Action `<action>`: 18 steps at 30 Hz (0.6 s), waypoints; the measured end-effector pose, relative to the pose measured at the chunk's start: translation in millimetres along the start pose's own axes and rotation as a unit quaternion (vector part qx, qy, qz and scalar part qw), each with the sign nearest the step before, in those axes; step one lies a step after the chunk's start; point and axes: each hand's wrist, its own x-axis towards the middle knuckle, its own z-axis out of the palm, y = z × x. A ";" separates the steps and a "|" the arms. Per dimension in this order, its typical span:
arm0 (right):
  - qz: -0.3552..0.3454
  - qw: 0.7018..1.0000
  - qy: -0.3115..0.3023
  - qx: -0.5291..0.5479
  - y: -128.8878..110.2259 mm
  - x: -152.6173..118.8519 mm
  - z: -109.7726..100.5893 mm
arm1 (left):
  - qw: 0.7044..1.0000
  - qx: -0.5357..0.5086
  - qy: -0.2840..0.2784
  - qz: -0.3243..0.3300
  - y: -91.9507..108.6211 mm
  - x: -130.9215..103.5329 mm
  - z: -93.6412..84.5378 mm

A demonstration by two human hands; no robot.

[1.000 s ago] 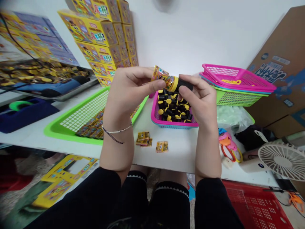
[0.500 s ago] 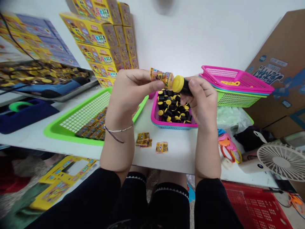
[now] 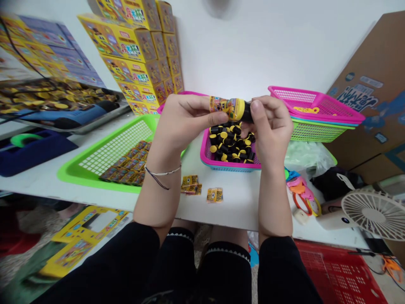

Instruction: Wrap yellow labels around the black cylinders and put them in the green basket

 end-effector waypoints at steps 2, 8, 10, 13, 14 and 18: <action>0.008 1.000 -0.020 -0.017 2.0 0.0 -1.8 | 1.000 -0.018 -0.002 -0.011 1.4 -0.8 2.4; -0.035 0.999 -0.017 -0.031 0.5 -2.0 -3.7 | 0.996 -0.081 0.009 -0.047 9.3 -4.2 10.2; -0.064 0.998 0.002 -0.012 -2.8 -3.7 -0.6 | 0.996 -0.073 0.018 -0.042 10.3 -4.9 10.3; -0.086 0.996 0.012 -0.011 -4.7 -4.9 5.4 | 1.000 -0.014 0.000 -0.009 9.4 -5.6 7.9; -0.087 0.996 0.008 -0.017 -4.5 -4.8 7.2 | 1.000 0.008 -0.004 0.001 8.9 -6.0 7.2; -0.143 0.985 0.028 -0.088 -12.7 -7.7 9.7 | 0.998 0.042 0.030 0.020 7.1 -7.8 7.5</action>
